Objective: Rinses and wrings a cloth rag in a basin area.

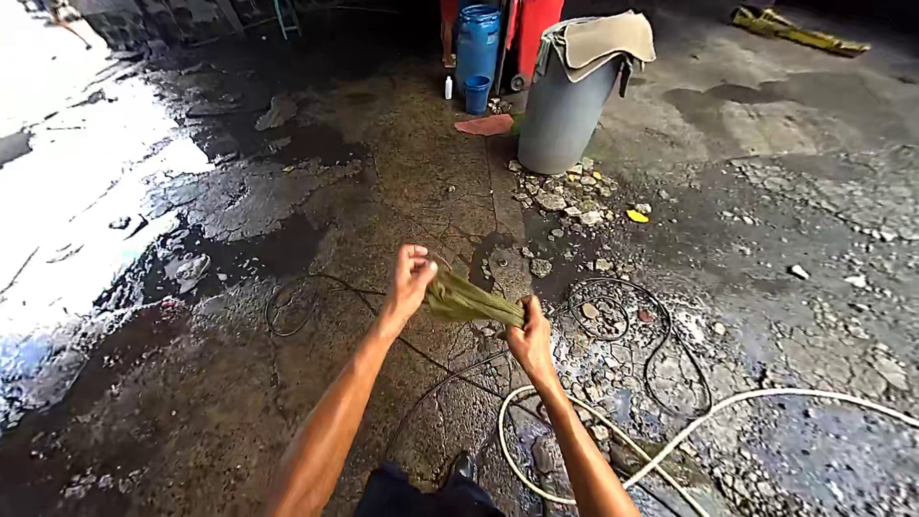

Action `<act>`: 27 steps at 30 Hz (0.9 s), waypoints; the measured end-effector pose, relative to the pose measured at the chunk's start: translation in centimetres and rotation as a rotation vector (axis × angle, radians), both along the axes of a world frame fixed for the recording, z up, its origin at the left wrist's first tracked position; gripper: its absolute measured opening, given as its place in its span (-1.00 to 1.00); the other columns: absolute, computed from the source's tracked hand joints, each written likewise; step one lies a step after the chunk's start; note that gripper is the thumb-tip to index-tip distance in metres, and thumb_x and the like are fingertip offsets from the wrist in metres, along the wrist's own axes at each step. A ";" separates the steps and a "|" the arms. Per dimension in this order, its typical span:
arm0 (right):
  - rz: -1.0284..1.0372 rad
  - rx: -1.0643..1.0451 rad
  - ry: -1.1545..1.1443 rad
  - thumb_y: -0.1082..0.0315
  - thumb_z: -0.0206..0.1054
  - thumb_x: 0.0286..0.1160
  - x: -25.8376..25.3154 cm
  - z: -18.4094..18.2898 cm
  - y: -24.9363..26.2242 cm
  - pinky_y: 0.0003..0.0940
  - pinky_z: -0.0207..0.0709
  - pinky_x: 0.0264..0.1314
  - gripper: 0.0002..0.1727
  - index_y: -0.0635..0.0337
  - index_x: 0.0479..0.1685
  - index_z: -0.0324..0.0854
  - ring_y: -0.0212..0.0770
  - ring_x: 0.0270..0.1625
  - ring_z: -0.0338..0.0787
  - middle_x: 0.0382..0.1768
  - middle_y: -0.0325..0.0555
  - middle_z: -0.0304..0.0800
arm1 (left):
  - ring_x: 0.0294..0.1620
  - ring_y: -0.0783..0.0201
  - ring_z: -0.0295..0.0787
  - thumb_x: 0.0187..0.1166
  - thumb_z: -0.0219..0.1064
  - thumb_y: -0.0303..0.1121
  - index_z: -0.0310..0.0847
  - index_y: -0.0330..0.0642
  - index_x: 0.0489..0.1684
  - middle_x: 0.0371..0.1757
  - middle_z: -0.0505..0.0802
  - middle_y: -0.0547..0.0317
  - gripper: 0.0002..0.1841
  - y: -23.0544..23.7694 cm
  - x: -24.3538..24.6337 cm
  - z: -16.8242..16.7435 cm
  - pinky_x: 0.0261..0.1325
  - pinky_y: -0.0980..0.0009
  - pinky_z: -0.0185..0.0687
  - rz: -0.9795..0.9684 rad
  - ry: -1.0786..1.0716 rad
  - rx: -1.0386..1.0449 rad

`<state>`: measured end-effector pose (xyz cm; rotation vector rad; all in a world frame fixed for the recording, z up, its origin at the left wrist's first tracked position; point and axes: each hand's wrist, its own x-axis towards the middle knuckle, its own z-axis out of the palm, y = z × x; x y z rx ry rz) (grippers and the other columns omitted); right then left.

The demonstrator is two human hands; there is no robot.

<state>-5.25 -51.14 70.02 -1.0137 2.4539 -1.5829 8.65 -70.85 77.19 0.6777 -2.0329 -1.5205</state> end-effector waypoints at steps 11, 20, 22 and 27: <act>0.299 -0.078 -0.121 0.46 0.33 0.33 -5.3 -0.9 -16.9 -0.40 0.69 -0.14 -0.85 0.23 -0.14 0.57 -0.43 -0.29 0.74 -0.37 -0.24 0.73 | 0.03 0.26 0.83 0.26 0.56 -0.58 0.63 -0.47 0.08 0.01 0.84 -0.06 -0.59 -10.4 -8.6 -11.3 0.21 0.26 0.79 -0.383 0.356 0.292; 0.290 0.024 -0.072 0.28 0.34 0.49 -5.7 -1.1 -37.7 -0.33 0.75 0.03 -0.72 0.31 0.00 0.63 -0.41 -0.14 0.82 -0.23 -0.13 0.82 | 0.31 0.19 0.67 0.31 0.53 -0.47 0.49 -0.36 0.24 0.34 0.69 -0.03 -0.50 -32.2 -10.6 -10.8 0.37 0.21 0.65 -0.513 0.436 0.575; 0.301 0.019 -0.071 0.27 0.28 0.53 -5.8 -0.8 -42.8 -0.29 0.75 0.12 -0.70 0.30 0.09 0.65 -0.38 -0.06 0.83 -0.16 -0.11 0.84 | 0.43 0.15 0.65 0.43 0.46 -0.40 0.05 -0.21 0.76 0.54 0.61 -0.09 -0.15 -35.8 -10.9 -10.7 0.48 0.16 0.59 -0.501 0.412 0.737; 0.322 0.029 -0.062 0.23 0.22 0.55 -5.3 -0.9 -53.6 -0.23 0.74 0.07 -0.66 0.27 0.12 0.64 -0.34 -0.12 0.84 -0.20 -0.09 0.85 | 0.46 0.29 0.61 0.34 0.45 0.27 -0.31 -0.04 0.93 0.58 0.58 -0.02 0.22 -44.8 -9.9 -11.4 0.52 0.23 0.56 -0.495 0.228 0.825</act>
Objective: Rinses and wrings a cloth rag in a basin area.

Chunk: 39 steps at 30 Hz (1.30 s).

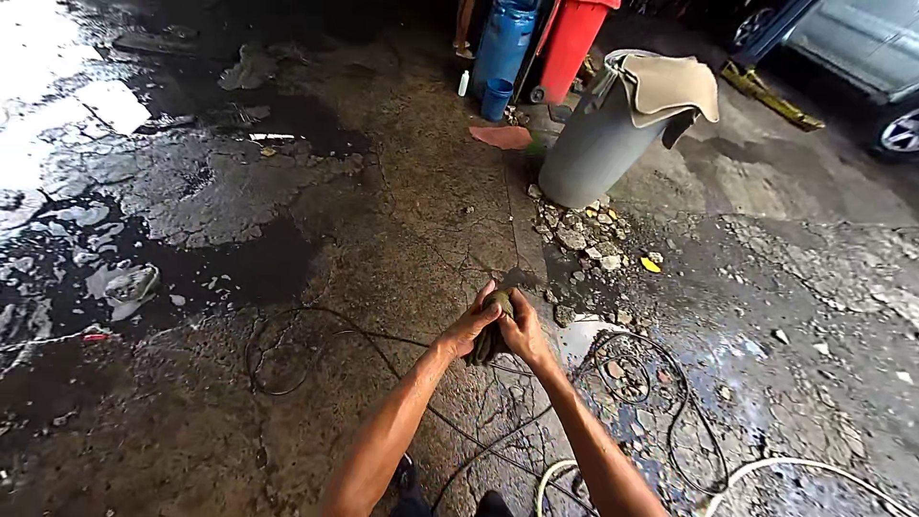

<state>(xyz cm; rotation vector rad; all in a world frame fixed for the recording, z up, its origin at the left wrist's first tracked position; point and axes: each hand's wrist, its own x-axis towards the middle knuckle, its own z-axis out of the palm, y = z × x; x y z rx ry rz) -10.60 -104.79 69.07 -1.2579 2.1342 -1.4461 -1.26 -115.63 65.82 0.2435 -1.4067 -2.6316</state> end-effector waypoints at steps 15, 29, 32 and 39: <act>0.298 0.081 0.429 0.19 0.46 0.14 -6.8 -3.5 -24.8 0.45 0.37 0.35 -0.61 0.17 -0.03 0.84 0.35 0.25 0.69 0.00 0.03 0.90 | 0.03 -0.06 0.81 0.43 0.59 -0.37 0.61 -0.45 0.30 0.08 0.82 -0.30 -0.50 -29.3 3.3 2.4 0.22 -0.07 0.67 -0.256 -0.468 -1.115; 0.213 -0.068 0.412 -0.30 0.64 -0.11 -18.8 -4.8 -48.0 0.69 0.10 0.49 0.28 0.37 0.68 0.29 0.62 0.74 0.18 0.75 0.41 0.23 | -0.17 -0.07 0.83 0.57 0.36 -0.43 0.75 -0.25 -0.19 -0.29 0.85 -0.05 -0.91 -49.2 -15.7 11.8 -0.07 -0.07 0.65 -0.489 -0.438 -2.174; 0.141 -0.100 0.399 -0.25 0.53 -0.02 -21.0 -4.6 -51.3 0.66 0.14 0.44 0.16 0.38 0.64 0.37 0.57 0.67 0.32 0.63 0.36 0.44 | -0.24 -0.04 0.83 0.75 0.17 -0.31 0.78 -0.26 -0.20 -0.34 0.84 -0.05 -0.72 -53.0 -17.6 11.6 -0.11 0.01 0.68 -0.352 -0.096 -2.073; -0.095 0.195 0.560 0.31 0.56 0.24 -26.7 -3.2 -63.1 0.58 0.39 0.34 -0.51 0.48 0.14 0.73 0.58 0.20 0.73 0.05 0.51 0.80 | -0.20 -0.08 0.85 0.76 0.17 -0.28 0.80 -0.29 -0.17 -0.33 0.86 -0.10 -0.69 -64.6 -25.4 11.2 -0.04 -0.06 0.68 -0.228 -0.107 -1.964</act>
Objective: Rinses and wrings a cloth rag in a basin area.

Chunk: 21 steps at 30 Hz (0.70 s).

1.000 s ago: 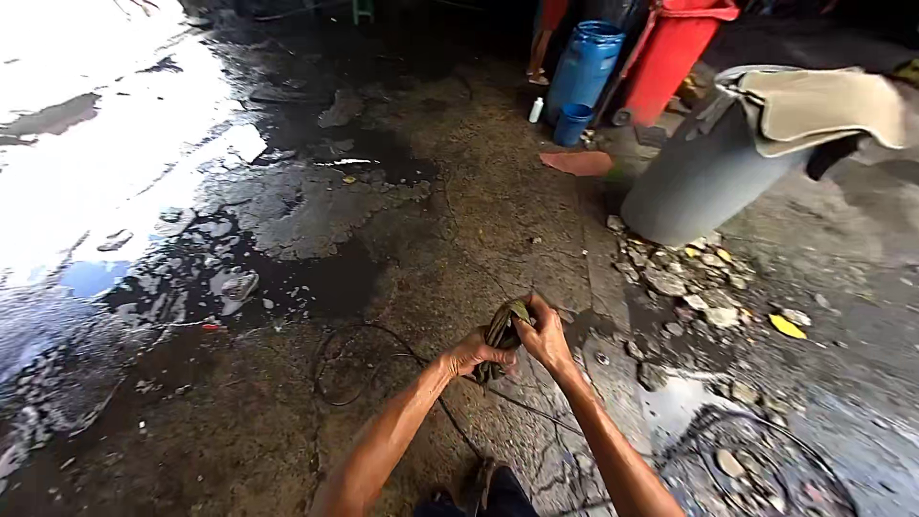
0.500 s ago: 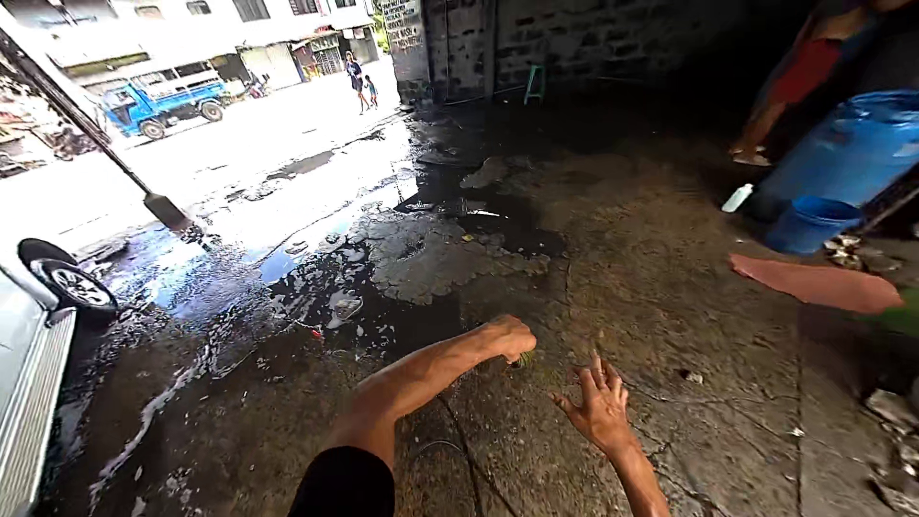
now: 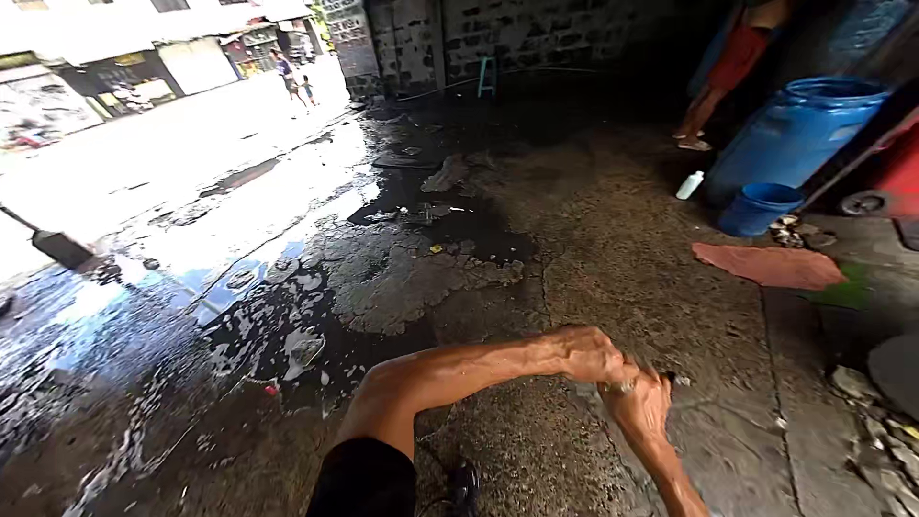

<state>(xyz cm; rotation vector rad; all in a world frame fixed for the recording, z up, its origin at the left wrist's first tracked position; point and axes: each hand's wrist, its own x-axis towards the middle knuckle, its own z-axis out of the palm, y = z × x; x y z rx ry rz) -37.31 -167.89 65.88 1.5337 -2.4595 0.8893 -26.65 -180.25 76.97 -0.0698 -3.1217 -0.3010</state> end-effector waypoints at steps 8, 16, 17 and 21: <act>-0.299 0.151 -0.221 0.28 0.47 0.45 -9.7 2.1 -10.0 0.49 0.58 -0.17 -0.69 0.22 0.10 0.71 0.46 -0.09 0.82 -0.20 0.36 0.82 | -0.52 0.23 0.53 0.34 0.49 -0.53 0.52 -0.23 0.21 -0.33 0.69 0.03 -0.56 -9.2 -10.9 -5.2 -0.52 0.30 0.46 0.501 -0.053 1.138; -0.252 0.144 -0.343 0.17 0.44 0.41 -23.9 -2.2 -15.1 0.47 0.59 0.07 -0.54 0.25 0.23 0.70 0.42 0.06 0.83 -0.06 0.37 0.84 | -0.07 0.07 0.84 0.73 0.03 -0.53 0.29 -0.16 0.65 -0.01 0.80 -0.04 -0.52 -16.0 -23.0 -7.8 0.11 0.06 0.81 0.350 -0.101 1.909; -0.215 0.118 -0.371 0.16 0.43 0.42 -25.2 -3.0 -15.4 0.46 0.59 0.11 -0.55 0.26 0.20 0.72 0.38 0.07 0.84 -0.05 0.34 0.85 | -0.16 0.10 0.87 0.80 0.05 -0.46 0.29 -0.17 0.67 -0.03 0.83 -0.06 -0.55 -16.7 -24.4 -7.6 -0.06 0.16 0.86 0.343 -0.120 1.710; -0.182 0.145 -0.423 0.31 0.42 0.42 -29.6 -5.0 -17.5 0.42 0.59 0.17 -0.67 0.37 0.03 0.73 0.35 0.06 0.85 -0.08 0.34 0.85 | -0.15 -0.03 0.90 0.81 0.18 -0.14 0.46 -0.28 0.45 -0.09 0.87 -0.18 -0.56 -19.4 -31.8 -7.3 -0.02 0.04 0.80 0.234 0.023 0.569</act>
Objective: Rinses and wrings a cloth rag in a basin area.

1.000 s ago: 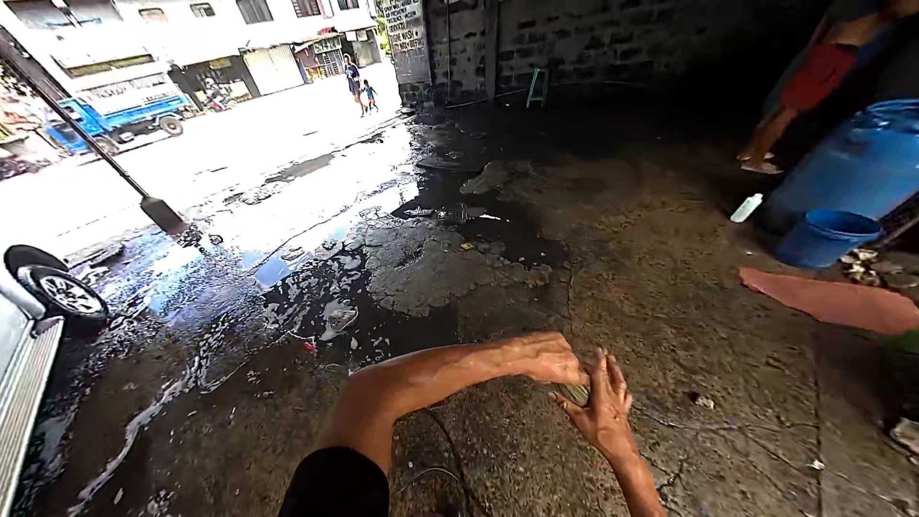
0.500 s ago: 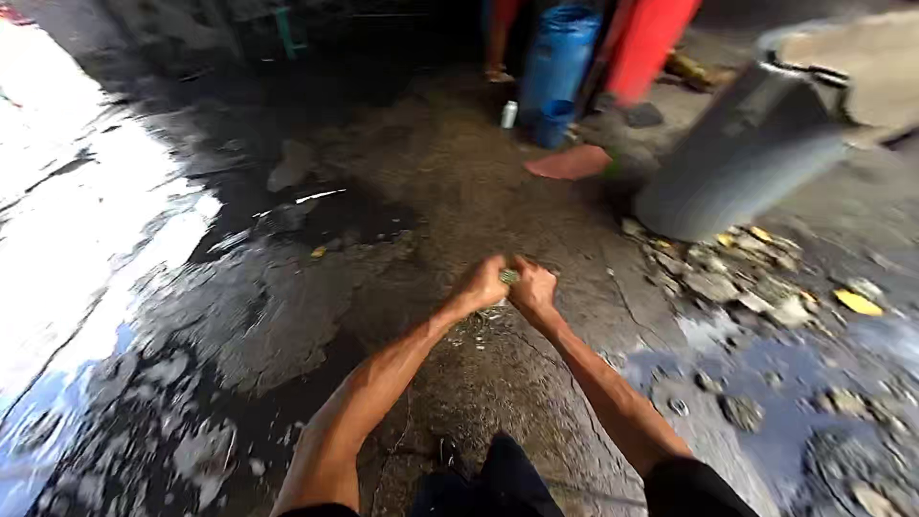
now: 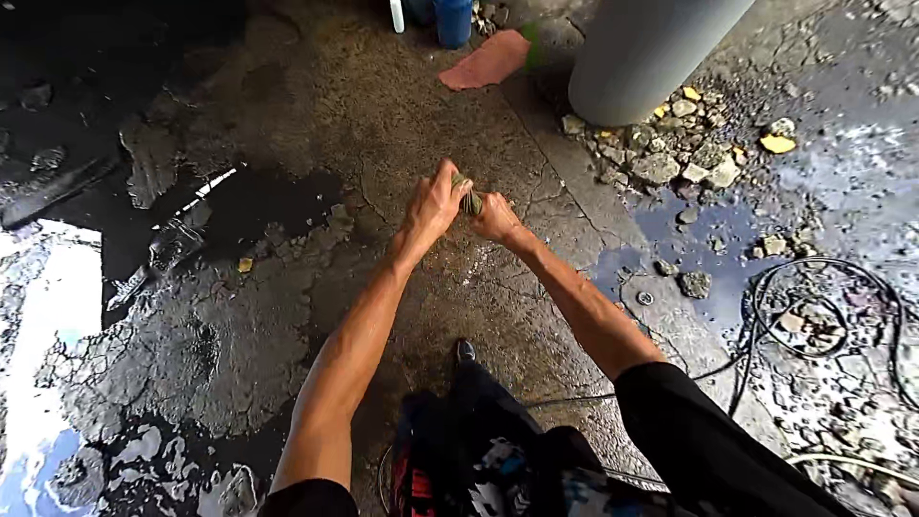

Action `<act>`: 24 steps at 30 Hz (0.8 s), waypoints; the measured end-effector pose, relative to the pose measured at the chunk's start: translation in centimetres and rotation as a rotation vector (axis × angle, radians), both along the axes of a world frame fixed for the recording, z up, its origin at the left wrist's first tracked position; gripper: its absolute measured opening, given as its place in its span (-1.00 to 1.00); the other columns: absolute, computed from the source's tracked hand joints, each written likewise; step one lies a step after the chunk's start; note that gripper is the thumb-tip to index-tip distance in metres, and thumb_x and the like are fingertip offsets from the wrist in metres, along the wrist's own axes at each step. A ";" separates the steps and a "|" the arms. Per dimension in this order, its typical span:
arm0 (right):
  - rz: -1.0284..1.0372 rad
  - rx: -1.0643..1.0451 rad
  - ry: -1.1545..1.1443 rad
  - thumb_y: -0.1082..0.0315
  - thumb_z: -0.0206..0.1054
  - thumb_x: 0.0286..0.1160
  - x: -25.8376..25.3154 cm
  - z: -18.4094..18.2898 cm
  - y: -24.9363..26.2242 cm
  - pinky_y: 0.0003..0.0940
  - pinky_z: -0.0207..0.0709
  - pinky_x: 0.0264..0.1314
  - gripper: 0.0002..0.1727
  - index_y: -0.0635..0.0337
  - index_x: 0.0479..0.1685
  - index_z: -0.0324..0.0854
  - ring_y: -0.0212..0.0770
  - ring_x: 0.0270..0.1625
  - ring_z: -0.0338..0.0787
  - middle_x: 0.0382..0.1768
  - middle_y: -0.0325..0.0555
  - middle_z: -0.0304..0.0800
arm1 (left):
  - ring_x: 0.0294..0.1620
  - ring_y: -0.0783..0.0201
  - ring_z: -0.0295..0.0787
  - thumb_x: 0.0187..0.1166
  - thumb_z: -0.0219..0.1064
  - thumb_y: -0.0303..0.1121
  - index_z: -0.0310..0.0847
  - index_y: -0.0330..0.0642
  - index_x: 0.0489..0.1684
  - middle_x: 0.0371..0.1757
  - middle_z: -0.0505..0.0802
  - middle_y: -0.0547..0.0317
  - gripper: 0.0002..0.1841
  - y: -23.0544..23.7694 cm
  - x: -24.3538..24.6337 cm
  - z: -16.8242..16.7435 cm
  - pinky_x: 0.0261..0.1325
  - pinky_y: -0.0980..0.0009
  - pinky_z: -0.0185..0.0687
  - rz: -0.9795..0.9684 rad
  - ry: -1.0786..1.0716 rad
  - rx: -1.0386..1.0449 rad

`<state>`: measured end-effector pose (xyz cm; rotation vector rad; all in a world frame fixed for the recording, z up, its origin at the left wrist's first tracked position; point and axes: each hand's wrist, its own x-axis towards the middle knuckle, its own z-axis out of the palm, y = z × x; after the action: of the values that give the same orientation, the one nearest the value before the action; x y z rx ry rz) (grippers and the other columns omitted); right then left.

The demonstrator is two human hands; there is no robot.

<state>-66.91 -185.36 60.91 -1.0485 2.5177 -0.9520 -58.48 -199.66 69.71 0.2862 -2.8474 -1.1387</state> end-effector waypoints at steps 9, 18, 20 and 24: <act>-0.150 -0.037 0.094 0.22 0.46 0.42 -6.5 2.9 -6.5 0.44 0.62 0.13 -0.63 0.38 0.01 0.75 0.36 0.02 0.87 -0.12 0.36 0.87 | 0.76 -0.23 0.28 0.31 0.30 -0.43 0.49 -0.12 0.66 0.77 0.41 -0.18 -0.29 -7.5 -7.2 -4.5 0.75 -0.06 0.26 -0.420 0.585 -0.422; -0.140 0.366 0.293 0.20 0.22 0.60 -16.2 4.4 -27.2 0.52 0.56 -0.15 -0.65 0.33 -0.01 0.74 0.53 -0.11 0.83 -0.24 0.43 0.83 | 0.12 -0.11 0.81 0.65 0.21 -0.43 0.81 -0.17 -0.13 0.06 0.86 -0.04 -0.80 -26.7 -19.7 -6.6 0.10 -0.05 0.72 -0.105 0.386 -0.599; -0.080 0.436 0.336 0.21 0.14 0.66 -20.5 3.7 -33.1 0.47 0.58 -0.17 -0.66 0.24 0.06 0.74 0.48 -0.12 0.85 -0.25 0.37 0.84 | 0.09 -0.17 0.82 0.66 0.17 -0.38 0.79 -0.27 -0.10 0.03 0.85 -0.14 -0.76 -32.2 -22.5 -5.6 0.07 -0.13 0.69 -0.141 0.080 -0.517; 0.075 0.536 0.339 0.23 0.27 0.58 -28.8 3.3 -44.5 0.43 0.58 -0.16 -0.69 0.21 0.12 0.71 0.44 -0.08 0.85 -0.20 0.33 0.85 | 0.00 -0.21 0.85 0.50 0.33 -0.12 0.77 -0.24 -0.27 -0.14 0.88 -0.18 -0.68 -42.4 -28.8 -3.6 -0.08 -0.26 0.63 -0.124 -0.321 -0.401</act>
<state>-95.67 -229.85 64.21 -1.1796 2.7325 -0.0535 -87.30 -242.09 66.13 0.2912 -3.3275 -0.5478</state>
